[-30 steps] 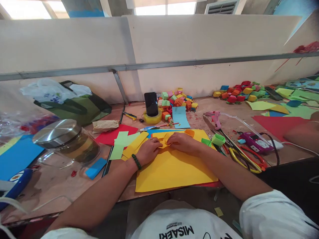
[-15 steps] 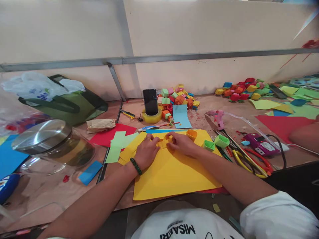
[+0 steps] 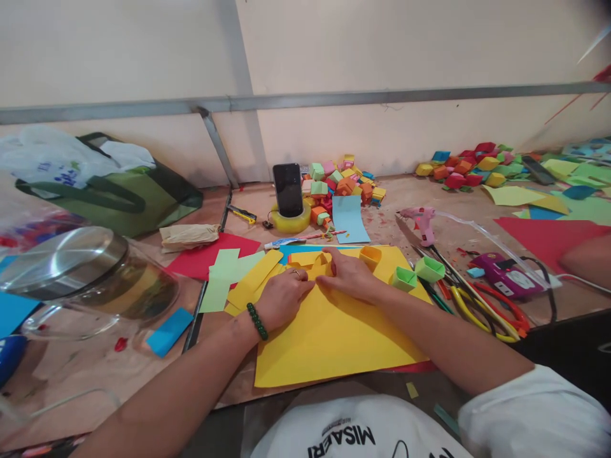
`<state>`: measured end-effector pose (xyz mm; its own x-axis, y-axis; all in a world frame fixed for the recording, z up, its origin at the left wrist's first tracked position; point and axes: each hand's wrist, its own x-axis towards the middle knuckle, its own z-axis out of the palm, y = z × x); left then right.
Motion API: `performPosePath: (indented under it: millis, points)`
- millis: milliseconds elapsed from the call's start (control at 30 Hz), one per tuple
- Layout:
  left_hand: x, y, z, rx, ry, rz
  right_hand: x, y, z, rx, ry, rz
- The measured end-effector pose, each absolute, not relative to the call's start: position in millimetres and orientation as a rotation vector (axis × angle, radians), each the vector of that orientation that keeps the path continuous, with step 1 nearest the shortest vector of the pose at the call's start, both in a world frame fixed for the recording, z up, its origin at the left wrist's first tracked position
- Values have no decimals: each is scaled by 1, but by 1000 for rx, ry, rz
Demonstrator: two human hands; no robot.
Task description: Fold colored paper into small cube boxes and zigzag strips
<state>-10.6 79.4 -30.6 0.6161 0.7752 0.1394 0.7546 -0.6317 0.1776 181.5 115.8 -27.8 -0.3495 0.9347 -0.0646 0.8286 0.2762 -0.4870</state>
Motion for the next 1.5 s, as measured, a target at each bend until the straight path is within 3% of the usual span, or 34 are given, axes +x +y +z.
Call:
performPosePath:
  millis: [367, 533, 967, 1233, 1367, 1500]
  points:
    - [-19, 83, -28, 2691, 1200, 317, 190, 127, -33, -1532, -2260, 862]
    - [-17, 82, -25, 2666, 1216, 322, 179, 116, -17, -1709, -2293, 732]
    - [-26, 67, 4, 2694, 1336, -193, 203, 136, -47, -1438, -2354, 934]
    - [-31, 62, 7, 2697, 1289, -198, 196, 124, -30, -1561, -2145, 944]
    - [-32, 65, -1, 2683, 1327, -8, 186, 119, -29, -1610, -2168, 788]
    - [-30, 77, -14, 2492, 1538, 505, 187, 123, -37, -1569, -2173, 783]
